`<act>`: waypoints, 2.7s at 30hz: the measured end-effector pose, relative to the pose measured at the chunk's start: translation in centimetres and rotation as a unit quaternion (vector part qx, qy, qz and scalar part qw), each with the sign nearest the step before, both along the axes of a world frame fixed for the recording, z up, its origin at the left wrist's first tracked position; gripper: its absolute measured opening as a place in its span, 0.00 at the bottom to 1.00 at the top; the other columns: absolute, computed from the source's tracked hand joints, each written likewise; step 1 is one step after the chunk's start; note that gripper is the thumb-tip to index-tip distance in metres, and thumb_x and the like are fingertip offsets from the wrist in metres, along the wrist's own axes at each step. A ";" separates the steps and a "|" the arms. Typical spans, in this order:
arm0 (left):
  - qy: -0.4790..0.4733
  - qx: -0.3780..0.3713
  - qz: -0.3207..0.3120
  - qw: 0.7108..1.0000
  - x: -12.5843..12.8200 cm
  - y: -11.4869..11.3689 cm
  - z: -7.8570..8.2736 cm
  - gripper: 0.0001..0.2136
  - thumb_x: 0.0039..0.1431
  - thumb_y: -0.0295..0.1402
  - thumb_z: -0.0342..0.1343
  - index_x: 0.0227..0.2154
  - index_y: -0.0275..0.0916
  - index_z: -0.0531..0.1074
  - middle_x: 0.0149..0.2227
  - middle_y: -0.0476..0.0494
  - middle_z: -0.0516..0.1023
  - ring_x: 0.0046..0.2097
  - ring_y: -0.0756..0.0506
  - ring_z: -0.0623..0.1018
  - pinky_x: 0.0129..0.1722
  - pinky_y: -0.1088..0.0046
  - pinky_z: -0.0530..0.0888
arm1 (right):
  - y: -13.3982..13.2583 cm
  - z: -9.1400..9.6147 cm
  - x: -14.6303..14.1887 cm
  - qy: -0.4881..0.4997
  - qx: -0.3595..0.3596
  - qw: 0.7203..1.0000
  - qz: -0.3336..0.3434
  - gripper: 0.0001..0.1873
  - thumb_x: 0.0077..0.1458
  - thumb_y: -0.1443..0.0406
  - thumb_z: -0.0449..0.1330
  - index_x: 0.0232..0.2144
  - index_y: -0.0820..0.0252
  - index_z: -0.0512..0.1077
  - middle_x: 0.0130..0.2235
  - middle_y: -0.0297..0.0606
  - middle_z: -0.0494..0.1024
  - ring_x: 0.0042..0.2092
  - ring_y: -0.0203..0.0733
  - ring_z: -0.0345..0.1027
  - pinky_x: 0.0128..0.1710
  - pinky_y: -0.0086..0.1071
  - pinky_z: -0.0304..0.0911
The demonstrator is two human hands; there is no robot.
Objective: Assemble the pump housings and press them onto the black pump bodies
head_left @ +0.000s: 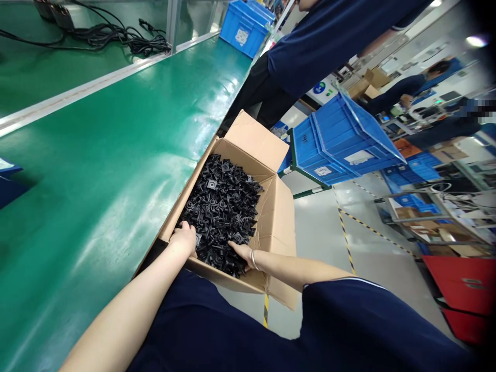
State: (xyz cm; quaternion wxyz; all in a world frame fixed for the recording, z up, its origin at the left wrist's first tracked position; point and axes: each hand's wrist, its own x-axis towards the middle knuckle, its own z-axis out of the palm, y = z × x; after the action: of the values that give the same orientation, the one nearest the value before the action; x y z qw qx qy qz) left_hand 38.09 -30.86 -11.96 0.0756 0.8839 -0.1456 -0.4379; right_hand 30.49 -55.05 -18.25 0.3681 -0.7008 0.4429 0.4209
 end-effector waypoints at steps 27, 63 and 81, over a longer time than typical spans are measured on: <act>0.091 0.032 0.025 0.995 -0.1 -0.3 0.6 0.65 0.24 0.52 0.74 0.69 0.51 0.46 0.72 0.27 0.32 0.67 0.16 0.53 0.56 0.35 0.65 | -0.2 1.0 0.1 0.065 0.335 0.917 -0.204 0.31 0.63 0.41 0.47 0.51 0.56 0.69 0.47 0.45 0.79 0.46 0.48 0.76 0.45 0.52 0.73; 0.080 -0.001 0.070 0.994 -2.2 -3.0 -1.0 0.71 0.23 0.59 0.71 0.70 0.48 0.34 0.70 0.24 0.19 0.66 0.10 0.34 0.63 0.36 0.48 | 4.8 -1.2 0.3 -0.018 0.512 0.816 -0.267 0.28 0.61 0.45 0.55 0.44 0.64 0.73 0.40 0.46 0.82 0.40 0.47 0.78 0.46 0.45 0.72; 0.042 -0.082 0.103 0.990 -2.7 -2.3 0.7 0.67 0.23 0.63 0.69 0.69 0.53 0.42 0.71 0.34 0.19 0.66 0.10 0.38 0.64 0.39 0.50 | 7.8 -2.1 -0.3 -0.139 0.525 0.782 -0.308 0.29 0.60 0.44 0.54 0.46 0.63 0.74 0.42 0.46 0.82 0.43 0.48 0.76 0.47 0.44 0.71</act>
State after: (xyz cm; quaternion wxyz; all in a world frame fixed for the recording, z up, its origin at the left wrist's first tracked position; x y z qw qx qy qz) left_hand 35.42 -33.13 -11.24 0.1990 0.8658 -0.0856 -0.4511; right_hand 30.24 -47.30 -20.38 0.8464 -0.2768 0.2898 0.3507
